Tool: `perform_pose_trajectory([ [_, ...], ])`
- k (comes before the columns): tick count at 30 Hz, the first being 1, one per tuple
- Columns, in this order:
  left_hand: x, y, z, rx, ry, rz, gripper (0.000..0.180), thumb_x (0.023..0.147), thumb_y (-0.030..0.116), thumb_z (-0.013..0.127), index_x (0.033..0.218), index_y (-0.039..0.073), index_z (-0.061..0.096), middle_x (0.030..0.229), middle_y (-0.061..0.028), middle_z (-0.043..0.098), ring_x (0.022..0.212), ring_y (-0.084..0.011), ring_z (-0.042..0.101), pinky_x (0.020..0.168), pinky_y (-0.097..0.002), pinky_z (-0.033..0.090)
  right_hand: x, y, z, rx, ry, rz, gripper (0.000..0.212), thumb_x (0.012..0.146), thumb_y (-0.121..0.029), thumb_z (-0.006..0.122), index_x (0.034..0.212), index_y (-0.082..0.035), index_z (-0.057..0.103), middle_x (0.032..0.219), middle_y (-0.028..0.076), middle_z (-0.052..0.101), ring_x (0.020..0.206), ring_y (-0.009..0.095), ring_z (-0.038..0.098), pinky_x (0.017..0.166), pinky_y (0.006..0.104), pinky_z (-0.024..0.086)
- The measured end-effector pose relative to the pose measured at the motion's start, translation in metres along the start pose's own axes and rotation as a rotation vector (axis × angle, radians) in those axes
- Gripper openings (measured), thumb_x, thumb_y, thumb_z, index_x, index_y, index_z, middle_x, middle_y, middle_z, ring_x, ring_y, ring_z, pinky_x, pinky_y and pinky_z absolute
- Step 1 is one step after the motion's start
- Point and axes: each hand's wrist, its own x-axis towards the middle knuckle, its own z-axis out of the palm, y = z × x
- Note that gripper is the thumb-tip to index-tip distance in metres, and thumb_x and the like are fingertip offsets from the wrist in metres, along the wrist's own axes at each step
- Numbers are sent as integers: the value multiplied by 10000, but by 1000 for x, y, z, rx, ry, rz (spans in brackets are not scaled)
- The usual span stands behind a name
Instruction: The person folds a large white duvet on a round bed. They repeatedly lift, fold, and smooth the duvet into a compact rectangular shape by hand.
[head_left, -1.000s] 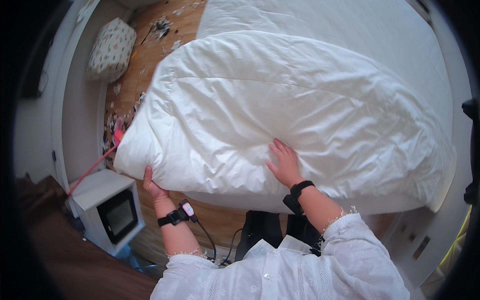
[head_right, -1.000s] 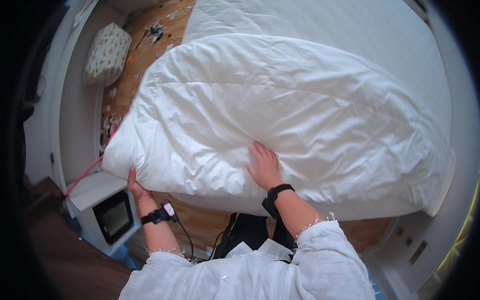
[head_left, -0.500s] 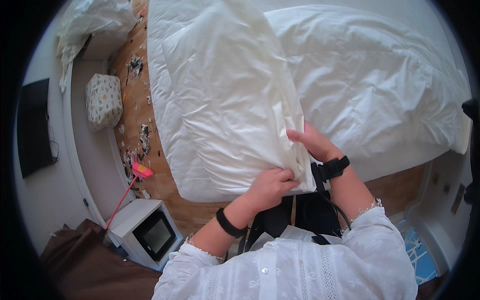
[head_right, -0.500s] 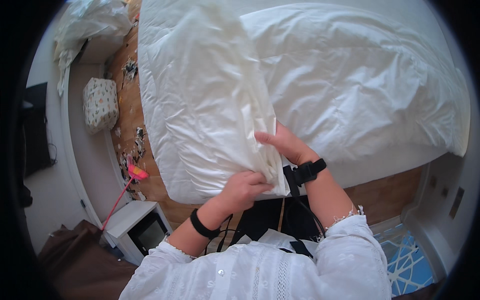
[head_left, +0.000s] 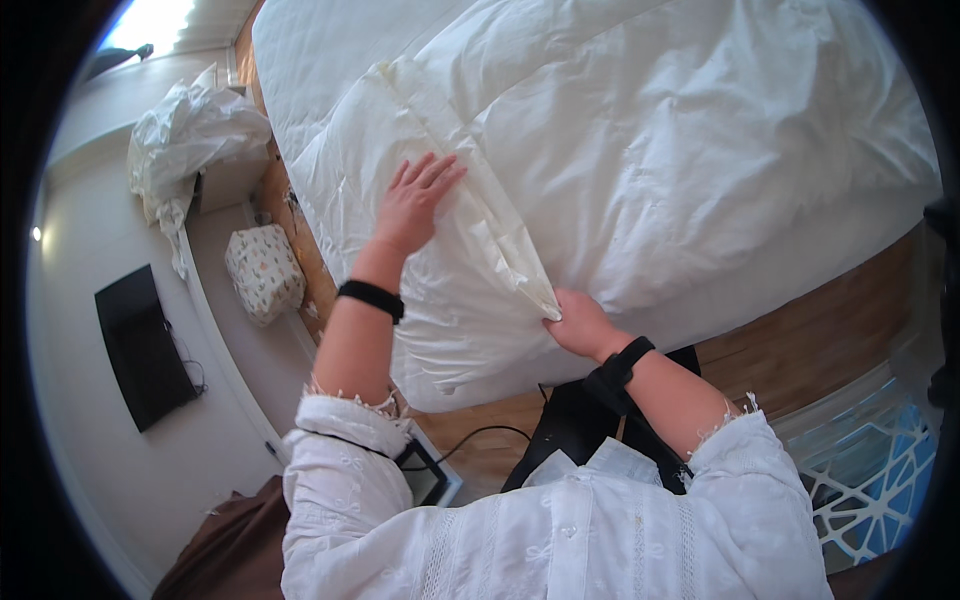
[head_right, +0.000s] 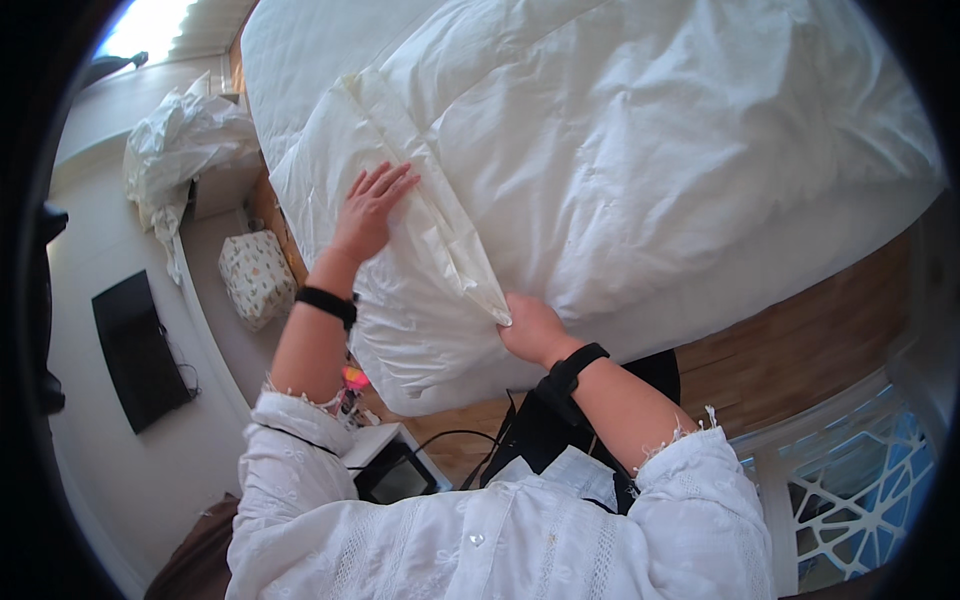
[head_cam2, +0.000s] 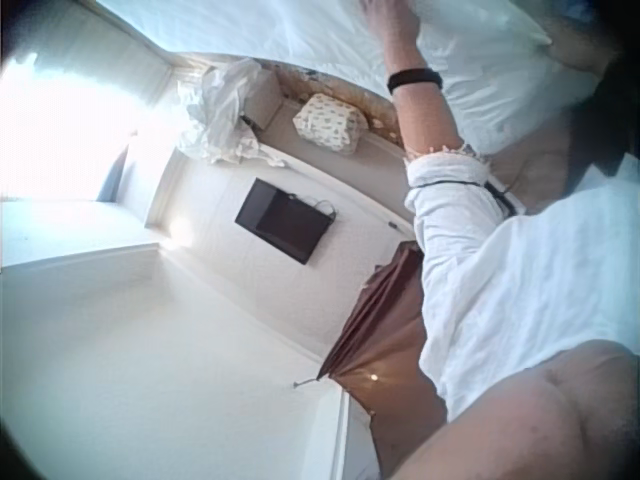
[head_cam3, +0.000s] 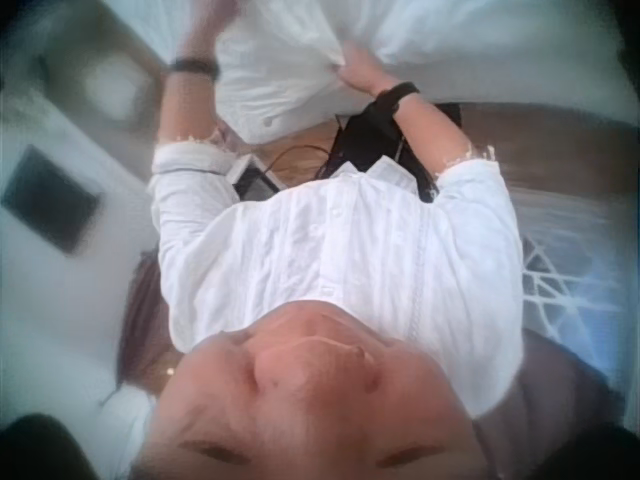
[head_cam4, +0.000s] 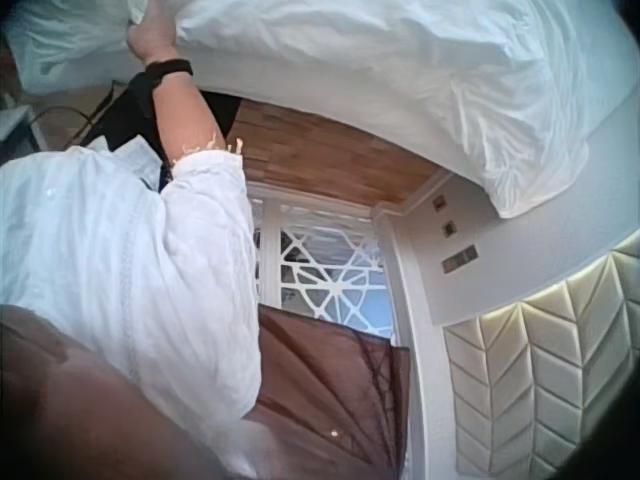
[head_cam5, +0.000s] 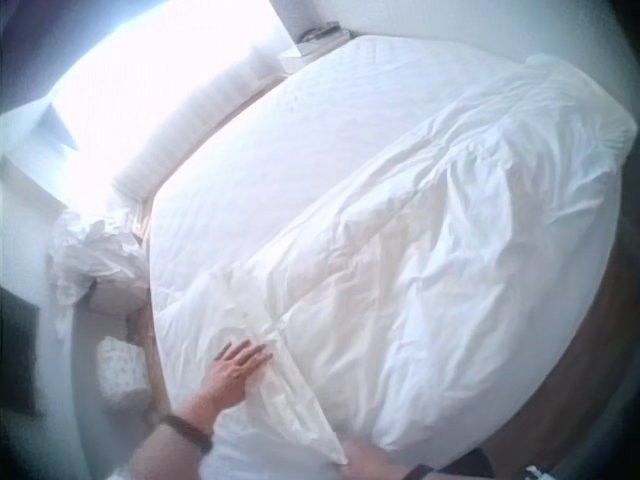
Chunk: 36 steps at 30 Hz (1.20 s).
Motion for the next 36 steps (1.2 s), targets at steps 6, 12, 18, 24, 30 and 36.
perform_pose_trajectory([
  [6, 71, -26, -31, 372, -236, 129, 724, 732, -85, 470, 1346, 281, 352, 1402, 67, 341, 1336, -175, 235, 1119, -393, 121, -27, 21, -52, 240, 37, -376, 267, 724, -42, 629, 989, -67, 611, 902, 188, 619, 867, 366, 579, 717, 366, 460],
  [12, 148, -1, -55, 377, -408, 182, 503, 670, -44, 527, 1098, 214, 584, 985, 30, 598, 1030, -188, 496, 937, -349, 317, -66, 26, -104, 188, 66, -250, 271, 723, 3, 607, 987, -62, 613, 892, 176, 615, 837, 364, 571, 713, 351, 457],
  [18, 194, 32, -110, 294, 113, 330, 309, 637, 1, 569, 871, 181, 659, 835, 21, 591, 855, -196, 521, 806, -343, 343, -114, 45, -137, 183, 309, -202, 333, 709, 5, 601, 1034, -67, 588, 902, 163, 611, 849, 344, 570, 737, 354, 449],
  [24, 193, 100, -32, 132, 315, 110, 623, 780, 119, 557, 1353, 248, 350, 1407, -62, 290, 1324, -278, 228, 1071, -486, 138, -104, 35, -147, -332, 1033, -140, 466, 719, -24, 572, 1178, -51, 493, 1148, 131, 518, 1085, 308, 473, 917, 414, 359],
  [30, 181, 137, 18, -239, 345, -20, 697, 796, 289, 595, 1399, 194, 259, 1472, -127, 157, 1341, -329, 183, 1087, -484, 100, -12, -18, -128, -541, 719, -412, 512, 758, -174, 578, 1247, -80, 460, 1349, 101, 378, 1257, 258, 335, 1042, 430, 241],
  [36, 195, 126, 22, -234, 350, -110, 812, 757, 341, 640, 1418, 190, 192, 1481, -126, 121, 1354, -323, 136, 1094, -463, 83, 30, 21, -157, -642, 694, -163, 528, 871, -340, 464, 1339, -115, 370, 1437, 15, 283, 1334, 155, 215, 1103, 359, 108],
])
